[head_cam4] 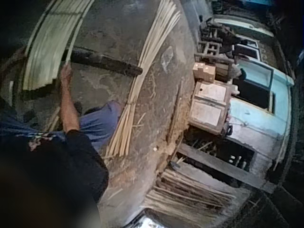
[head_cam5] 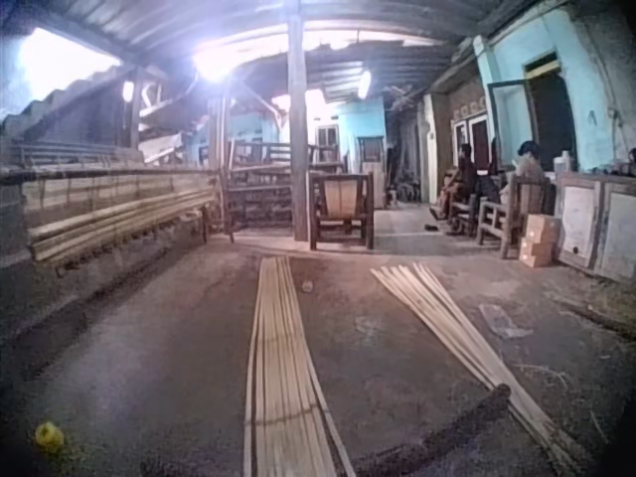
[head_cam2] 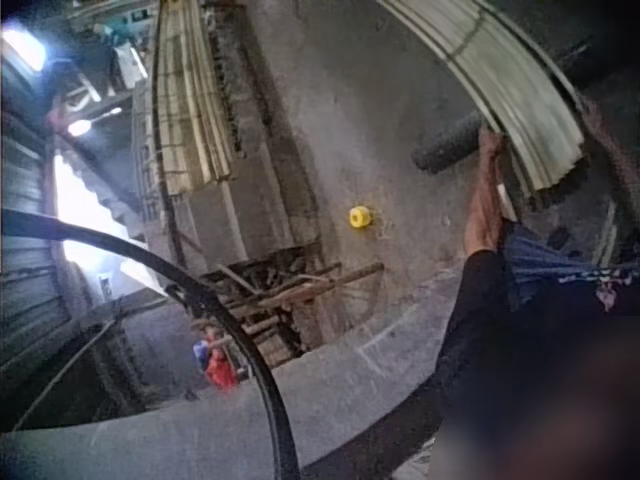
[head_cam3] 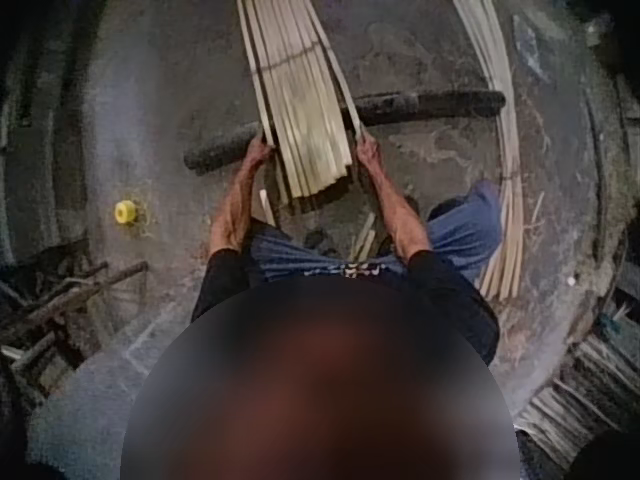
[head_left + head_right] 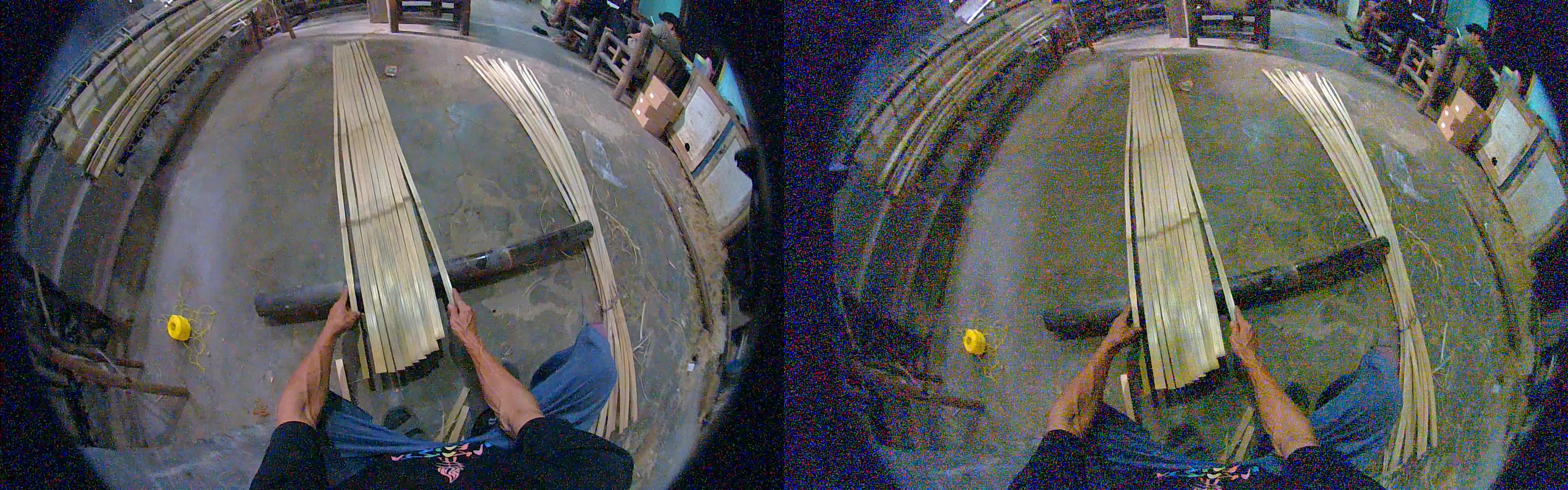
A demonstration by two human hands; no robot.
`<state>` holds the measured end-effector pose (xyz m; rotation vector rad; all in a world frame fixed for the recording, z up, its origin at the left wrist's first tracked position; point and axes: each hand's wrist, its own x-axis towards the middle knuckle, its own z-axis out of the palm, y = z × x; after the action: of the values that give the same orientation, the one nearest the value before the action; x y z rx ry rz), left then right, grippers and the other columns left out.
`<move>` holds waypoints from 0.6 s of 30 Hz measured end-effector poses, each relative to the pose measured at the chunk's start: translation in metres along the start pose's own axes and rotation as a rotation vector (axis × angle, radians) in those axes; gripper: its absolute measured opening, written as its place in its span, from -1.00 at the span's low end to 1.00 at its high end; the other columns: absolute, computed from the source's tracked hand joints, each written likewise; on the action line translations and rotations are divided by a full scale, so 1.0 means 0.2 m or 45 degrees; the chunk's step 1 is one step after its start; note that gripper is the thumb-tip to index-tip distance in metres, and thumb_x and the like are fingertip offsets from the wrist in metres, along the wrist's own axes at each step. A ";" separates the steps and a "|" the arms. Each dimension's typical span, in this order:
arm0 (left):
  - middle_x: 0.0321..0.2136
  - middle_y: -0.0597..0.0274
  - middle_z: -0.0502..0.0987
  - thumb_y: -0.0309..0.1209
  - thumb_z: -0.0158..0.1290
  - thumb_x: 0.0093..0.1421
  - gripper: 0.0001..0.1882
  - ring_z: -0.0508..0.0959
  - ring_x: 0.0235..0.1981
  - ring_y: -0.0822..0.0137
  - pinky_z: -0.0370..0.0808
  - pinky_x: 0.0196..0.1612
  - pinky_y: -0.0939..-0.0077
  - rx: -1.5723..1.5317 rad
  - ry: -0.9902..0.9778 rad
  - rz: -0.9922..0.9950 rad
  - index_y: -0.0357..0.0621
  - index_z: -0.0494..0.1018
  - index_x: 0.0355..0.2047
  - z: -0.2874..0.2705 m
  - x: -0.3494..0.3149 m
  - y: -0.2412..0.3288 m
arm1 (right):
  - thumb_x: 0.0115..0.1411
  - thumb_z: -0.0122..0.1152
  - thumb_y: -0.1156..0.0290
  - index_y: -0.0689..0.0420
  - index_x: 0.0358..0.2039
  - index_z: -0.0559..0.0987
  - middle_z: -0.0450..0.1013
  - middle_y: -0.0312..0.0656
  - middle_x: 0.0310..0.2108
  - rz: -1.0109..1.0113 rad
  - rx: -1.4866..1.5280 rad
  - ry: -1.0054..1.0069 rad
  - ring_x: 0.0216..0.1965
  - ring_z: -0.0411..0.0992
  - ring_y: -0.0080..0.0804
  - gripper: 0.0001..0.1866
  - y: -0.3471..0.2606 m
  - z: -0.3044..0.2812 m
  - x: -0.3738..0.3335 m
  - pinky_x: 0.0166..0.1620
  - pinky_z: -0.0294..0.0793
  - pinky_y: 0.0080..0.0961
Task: The person sits on the floor and repeatedly picks up thin bamboo strips, aligns them side-by-side, and places them into a growing stack. The person occasionally adjusts the alignment of the strips within the stack.
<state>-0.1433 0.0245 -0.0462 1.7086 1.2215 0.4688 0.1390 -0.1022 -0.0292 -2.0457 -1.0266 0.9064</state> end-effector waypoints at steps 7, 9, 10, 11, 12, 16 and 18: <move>-0.22 0.01 0.36 -0.45 0.07 -0.27 -0.30 0.40 -0.25 0.17 0.29 -0.18 0.43 0.041 -0.053 0.022 -0.12 0.09 -0.03 0.05 0.07 -0.03 | -0.01 -0.10 0.43 0.19 -0.04 0.19 0.24 0.05 -0.14 -0.362 0.167 0.165 -0.11 0.24 -0.14 -0.55 0.06 0.04 0.12 -0.09 0.21 -0.47; -0.24 0.00 0.37 -0.43 0.07 -0.26 -0.31 0.40 -0.24 0.16 0.29 -0.18 0.41 0.009 -0.052 0.009 -0.11 0.10 -0.03 0.05 0.06 -0.01 | -0.01 -0.10 0.42 0.19 -0.05 0.21 0.25 0.05 -0.15 -0.323 0.238 0.161 -0.12 0.24 -0.14 -0.56 0.04 0.03 0.13 -0.09 0.21 -0.47; -0.24 -0.01 0.37 -0.42 0.07 -0.25 -0.31 0.40 -0.25 0.15 0.30 -0.18 0.41 0.055 -0.020 0.079 -0.12 0.10 -0.03 0.05 0.05 -0.01 | 0.00 -0.11 0.42 0.19 -0.06 0.22 0.26 0.04 -0.16 -0.266 0.244 0.159 -0.13 0.26 -0.14 -0.57 0.02 0.00 0.12 -0.11 0.22 -0.46; -0.25 -0.02 0.37 -0.41 0.07 -0.25 -0.31 0.41 -0.27 0.15 0.31 -0.19 0.40 0.102 0.017 0.148 -0.12 0.10 -0.03 0.04 0.04 0.00 | 0.00 -0.11 0.41 0.19 -0.07 0.22 0.27 0.03 -0.17 -0.213 0.251 0.155 -0.15 0.27 -0.14 -0.57 -0.01 -0.01 0.12 -0.12 0.23 -0.46; -0.26 -0.03 0.38 -0.40 0.07 -0.24 -0.31 0.42 -0.28 0.15 0.31 -0.20 0.40 0.147 0.054 0.214 -0.12 0.10 -0.03 0.03 0.03 0.01 | 0.00 -0.11 0.41 0.19 -0.07 0.23 0.28 0.03 -0.19 -0.303 0.223 0.221 -0.16 0.28 -0.13 -0.57 -0.05 -0.01 0.12 -0.13 0.25 -0.46; -0.28 -0.02 0.39 -0.41 0.07 -0.24 -0.31 0.41 -0.26 0.14 0.31 -0.19 0.40 0.058 -0.070 -0.046 -0.12 0.09 -0.03 0.02 0.02 0.01 | -0.02 -0.09 0.41 0.18 -0.08 0.24 0.30 0.03 -0.22 -0.398 0.225 0.253 -0.22 0.31 -0.11 -0.57 -0.19 0.00 0.11 -0.19 0.29 -0.43; -0.28 -0.03 0.38 -0.39 0.07 -0.24 -0.31 0.40 -0.24 0.13 0.30 -0.18 0.40 0.020 -0.060 -0.011 -0.12 0.09 -0.03 0.04 0.02 0.01 | -0.02 -0.09 0.41 0.18 -0.08 0.24 0.30 0.04 -0.22 -0.356 0.238 0.186 -0.22 0.32 -0.11 -0.57 -0.25 0.02 0.12 -0.19 0.29 -0.43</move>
<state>-0.1355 0.0250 -0.0494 1.7176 1.2015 0.4124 0.1280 -0.0587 0.0018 -1.7337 -1.0725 0.6704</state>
